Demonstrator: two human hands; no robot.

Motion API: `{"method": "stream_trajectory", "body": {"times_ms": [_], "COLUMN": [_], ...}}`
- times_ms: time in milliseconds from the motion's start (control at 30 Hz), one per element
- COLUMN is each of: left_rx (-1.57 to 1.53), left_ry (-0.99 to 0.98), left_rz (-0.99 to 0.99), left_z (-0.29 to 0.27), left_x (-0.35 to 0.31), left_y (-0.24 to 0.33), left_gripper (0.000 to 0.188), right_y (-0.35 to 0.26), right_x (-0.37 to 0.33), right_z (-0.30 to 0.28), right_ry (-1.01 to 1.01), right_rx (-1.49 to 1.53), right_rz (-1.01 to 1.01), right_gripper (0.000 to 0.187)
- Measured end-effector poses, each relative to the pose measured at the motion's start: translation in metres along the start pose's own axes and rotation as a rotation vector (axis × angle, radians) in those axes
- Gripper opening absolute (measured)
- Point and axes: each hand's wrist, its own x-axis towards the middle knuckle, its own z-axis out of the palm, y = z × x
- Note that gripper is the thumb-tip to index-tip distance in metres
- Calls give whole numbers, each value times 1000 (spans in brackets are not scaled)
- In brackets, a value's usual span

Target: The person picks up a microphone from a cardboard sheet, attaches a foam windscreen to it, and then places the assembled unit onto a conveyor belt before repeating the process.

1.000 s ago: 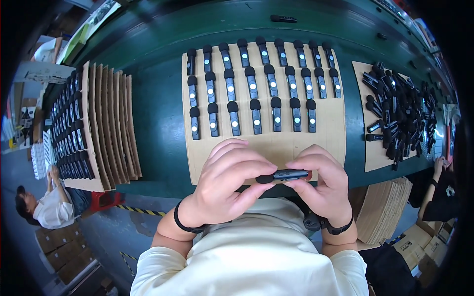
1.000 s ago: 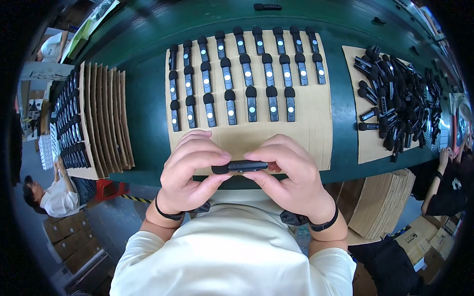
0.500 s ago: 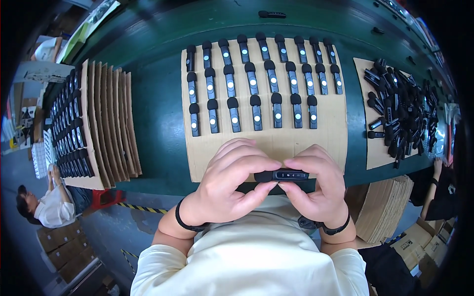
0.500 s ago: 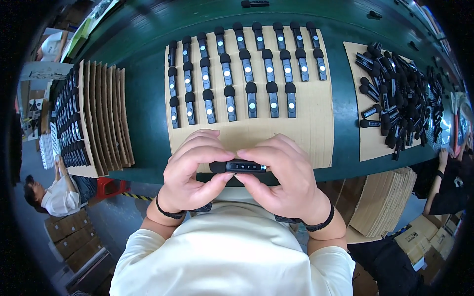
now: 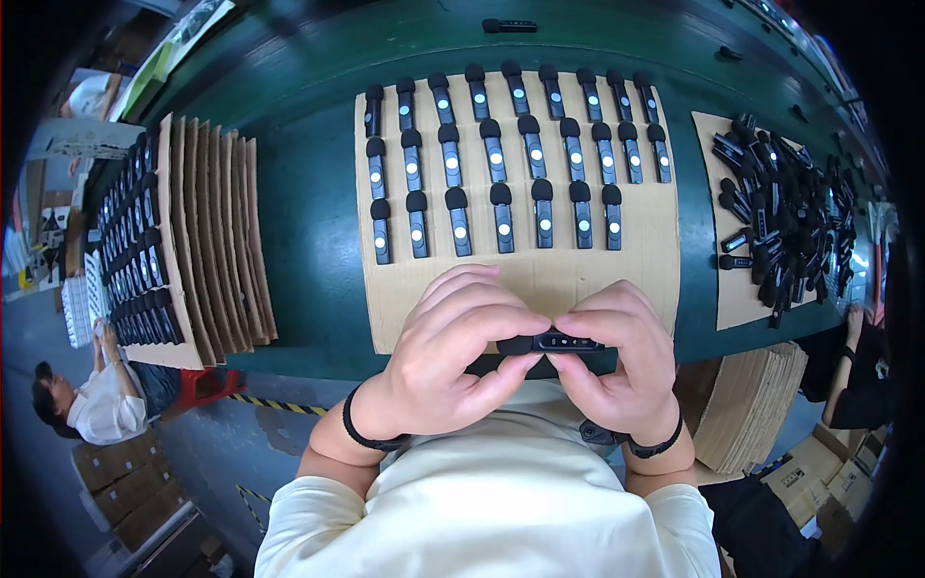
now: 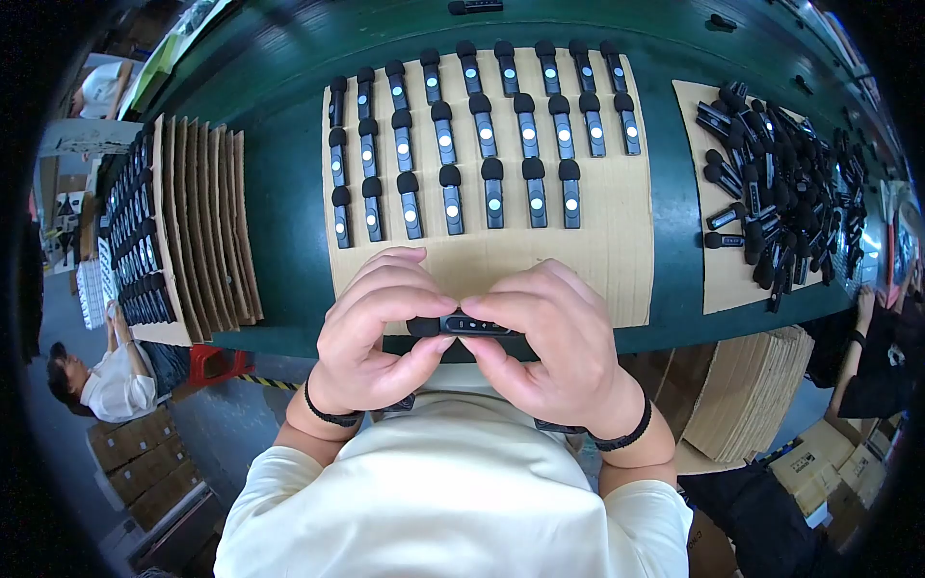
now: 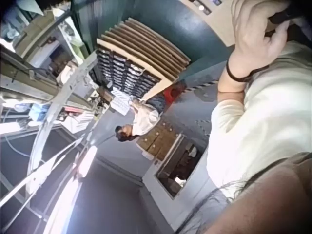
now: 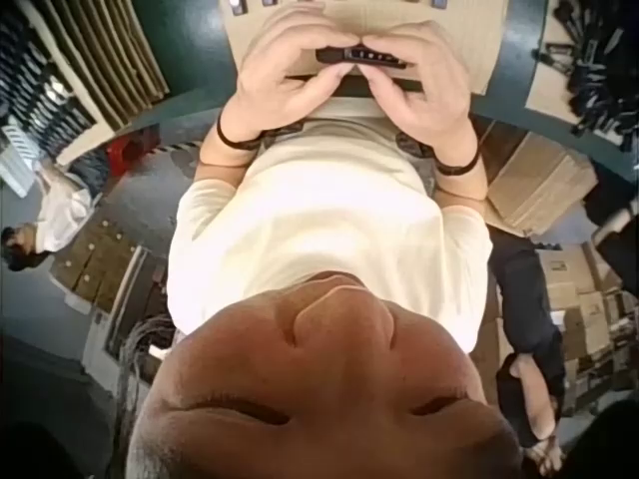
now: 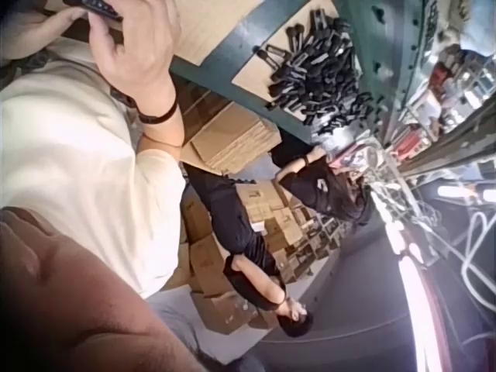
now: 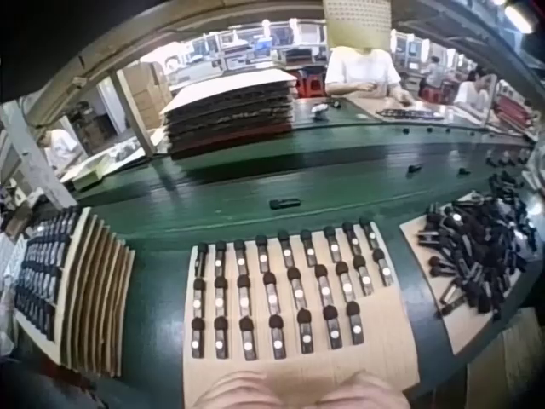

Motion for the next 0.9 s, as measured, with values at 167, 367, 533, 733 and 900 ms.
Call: {"method": "stream_trajectory", "body": {"times_ms": [167, 367, 533, 733, 900], "left_rx": [-44, 5, -18, 92, 136], "left_ry": [19, -16, 1, -53, -93], "left_rz": [-74, -64, -76, -83, -100], "left_z": [0, 0, 5, 14, 5], "left_x": [3, 0, 2, 5, 7], "left_y": [5, -2, -3, -7, -6], "left_gripper": [29, 29, 30, 30, 29], "right_y": [4, 5, 0, 1, 3], "right_x": [-1, -3, -5, 0, -1], "right_z": [1, 3, -3, -6, -16], "right_ry": [-6, 9, 51, -4, -80], "right_rx": [6, 55, 278, 45, -19], "right_rz": [-22, -6, 177, 14, 33], "right_gripper": [42, 41, 37, 33, 32]}}
